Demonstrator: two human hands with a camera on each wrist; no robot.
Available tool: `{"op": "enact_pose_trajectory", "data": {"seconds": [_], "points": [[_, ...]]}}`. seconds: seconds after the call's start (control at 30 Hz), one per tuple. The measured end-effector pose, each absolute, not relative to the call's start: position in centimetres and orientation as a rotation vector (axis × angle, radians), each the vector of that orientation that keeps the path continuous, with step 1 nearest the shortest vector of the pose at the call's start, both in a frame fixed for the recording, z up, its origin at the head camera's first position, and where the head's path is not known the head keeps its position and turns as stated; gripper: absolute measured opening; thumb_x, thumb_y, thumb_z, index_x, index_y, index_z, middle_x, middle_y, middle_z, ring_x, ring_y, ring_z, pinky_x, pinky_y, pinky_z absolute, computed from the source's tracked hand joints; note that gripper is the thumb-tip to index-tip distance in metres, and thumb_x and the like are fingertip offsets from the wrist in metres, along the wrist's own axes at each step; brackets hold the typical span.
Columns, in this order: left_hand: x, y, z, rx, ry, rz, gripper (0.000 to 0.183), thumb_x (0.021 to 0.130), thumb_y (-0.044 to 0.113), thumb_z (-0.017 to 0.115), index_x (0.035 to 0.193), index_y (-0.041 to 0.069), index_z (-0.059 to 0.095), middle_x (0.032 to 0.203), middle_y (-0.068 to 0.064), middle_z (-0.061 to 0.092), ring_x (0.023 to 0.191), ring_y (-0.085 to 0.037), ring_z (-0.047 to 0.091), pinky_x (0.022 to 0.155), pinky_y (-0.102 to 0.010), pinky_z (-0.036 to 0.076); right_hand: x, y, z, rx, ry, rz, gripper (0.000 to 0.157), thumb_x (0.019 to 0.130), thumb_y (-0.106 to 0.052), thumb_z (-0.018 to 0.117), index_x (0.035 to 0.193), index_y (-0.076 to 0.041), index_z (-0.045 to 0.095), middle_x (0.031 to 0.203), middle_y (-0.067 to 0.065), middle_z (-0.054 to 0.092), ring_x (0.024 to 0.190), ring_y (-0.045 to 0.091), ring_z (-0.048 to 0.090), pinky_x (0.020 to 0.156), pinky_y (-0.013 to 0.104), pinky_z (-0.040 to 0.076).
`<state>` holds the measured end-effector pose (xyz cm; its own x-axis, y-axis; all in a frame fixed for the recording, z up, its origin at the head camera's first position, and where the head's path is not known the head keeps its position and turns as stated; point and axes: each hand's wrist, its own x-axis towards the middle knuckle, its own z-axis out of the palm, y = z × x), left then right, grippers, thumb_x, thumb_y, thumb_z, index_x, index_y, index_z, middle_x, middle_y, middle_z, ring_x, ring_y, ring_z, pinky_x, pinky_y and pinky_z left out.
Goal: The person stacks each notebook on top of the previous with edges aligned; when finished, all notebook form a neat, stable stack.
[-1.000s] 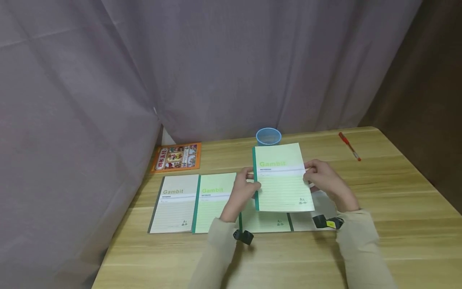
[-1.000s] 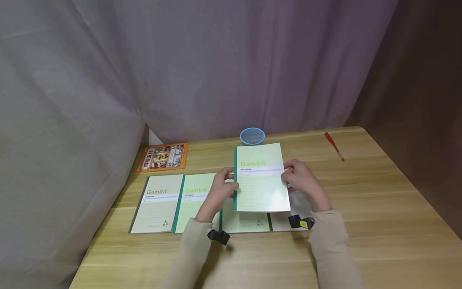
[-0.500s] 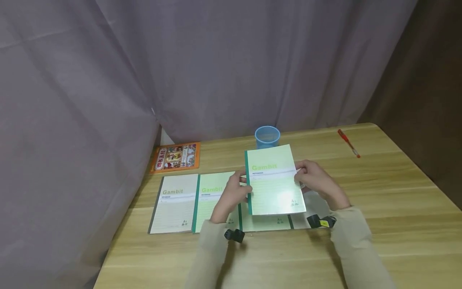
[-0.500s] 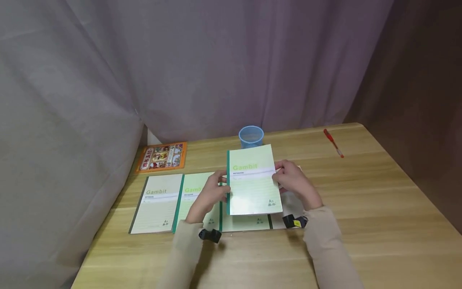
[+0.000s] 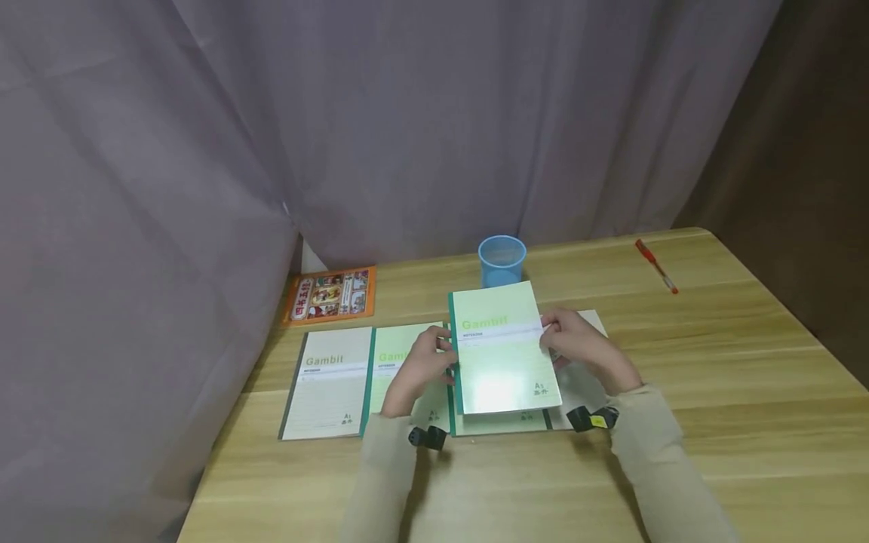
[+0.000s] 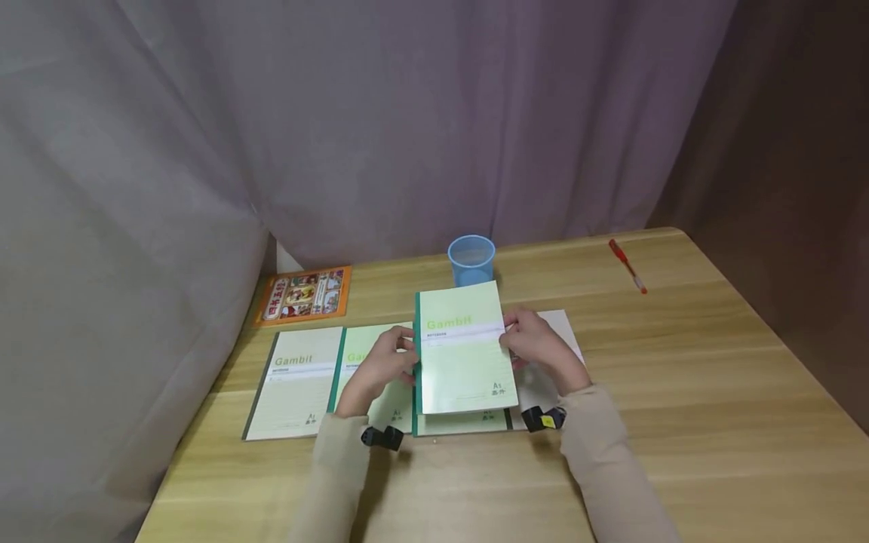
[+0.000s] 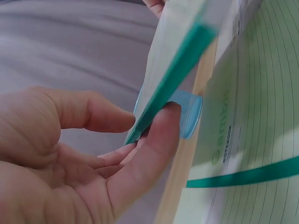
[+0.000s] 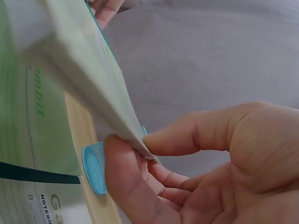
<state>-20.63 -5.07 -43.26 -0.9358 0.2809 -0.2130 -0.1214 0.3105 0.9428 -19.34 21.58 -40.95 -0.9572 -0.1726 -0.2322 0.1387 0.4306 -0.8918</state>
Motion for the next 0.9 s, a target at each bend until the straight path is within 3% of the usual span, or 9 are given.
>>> {"op": "enact_pose_trajectory", "data": {"seconds": [0.43, 0.9], "points": [[-20.9, -5.7, -44.4, 0.089, 2.300, 1.594, 0.040, 0.090, -0.007, 0.054, 0.129, -0.011, 0.049, 0.096, -0.015, 0.054, 0.076, -0.023, 0.059, 0.062, -0.039, 0.061, -19.4, 20.3, -42.5, -0.062, 2.388, -1.466, 0.056, 0.082, 0.003, 0.051, 0.133, 0.018, 0.033, 0.089, 0.019, 0.054, 0.072, 0.026, 0.062, 0.061, 0.042, 0.058], [-21.2, -5.9, -45.7, 0.116, 2.391, 1.360, 0.030, 0.091, -0.004, 0.055, 0.121, -0.008, 0.051, 0.086, -0.014, 0.062, 0.063, -0.023, 0.067, 0.056, -0.031, 0.059, -19.5, 19.9, -43.5, -0.138, 2.407, -1.378, 0.049, 0.082, 0.005, 0.052, 0.126, 0.018, 0.036, 0.084, 0.017, 0.058, 0.067, 0.024, 0.062, 0.058, 0.040, 0.057]]}}
